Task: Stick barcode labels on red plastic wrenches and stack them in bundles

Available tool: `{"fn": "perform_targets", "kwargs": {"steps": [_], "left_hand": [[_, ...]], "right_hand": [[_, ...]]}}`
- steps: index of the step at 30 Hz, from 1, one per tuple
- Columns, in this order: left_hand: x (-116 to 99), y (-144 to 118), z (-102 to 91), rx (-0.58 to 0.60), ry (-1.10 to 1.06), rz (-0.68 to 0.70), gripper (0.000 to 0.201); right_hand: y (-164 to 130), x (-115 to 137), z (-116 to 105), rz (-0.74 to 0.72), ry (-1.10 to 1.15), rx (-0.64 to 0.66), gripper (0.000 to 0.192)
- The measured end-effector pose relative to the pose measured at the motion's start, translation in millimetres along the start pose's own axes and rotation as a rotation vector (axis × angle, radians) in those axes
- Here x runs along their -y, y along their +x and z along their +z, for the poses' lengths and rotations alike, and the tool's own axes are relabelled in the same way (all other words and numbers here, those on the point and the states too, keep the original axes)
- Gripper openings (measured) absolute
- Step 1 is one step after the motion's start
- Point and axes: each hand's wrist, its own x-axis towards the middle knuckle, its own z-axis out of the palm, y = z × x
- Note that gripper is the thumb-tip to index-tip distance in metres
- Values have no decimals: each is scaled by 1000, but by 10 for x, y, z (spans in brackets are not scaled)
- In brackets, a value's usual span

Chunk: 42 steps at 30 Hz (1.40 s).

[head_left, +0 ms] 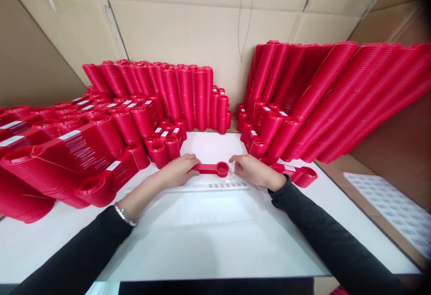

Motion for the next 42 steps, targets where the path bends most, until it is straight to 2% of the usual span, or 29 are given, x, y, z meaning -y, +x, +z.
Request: {"fn": "perform_targets", "kwargs": {"steps": [3,5,9,11,14,16,19,22,29,35,42], "left_hand": [[40,-35,7,-3,-14,-16,24],[38,-39,21,-3,-22,-23,24],[-5,-44,41,4,-43,-31,26],[-38,-58,39,-10,-65,-51,31],[-87,-80,19,-18,-77,-70,35],[-109,-89,5,-9,-61,-70,34],[-118,-89,1,-10,-35,-68,35],[-111,-83,19,-8,-1,-48,34],[-121,-74,29,-30,1,-61,22],[-110,-83,2,-16,-22,-87,19],[-87,-72,23,-12,-5,-74,19]], "right_hand": [[-19,19,6,40,18,-108,35],[-21,114,18,10,79,-143,36],[-27,278,54,-103,223,-82,38],[-32,265,64,-121,231,-35,39],[-30,155,74,-117,245,7,50],[-15,77,91,-98,216,6,48],[14,13,121,-50,139,10,34],[31,11,131,-26,65,12,22],[32,49,104,111,-147,-38,12],[5,122,29,293,-290,-230,25],[-31,172,82,222,-278,-252,33]]}}
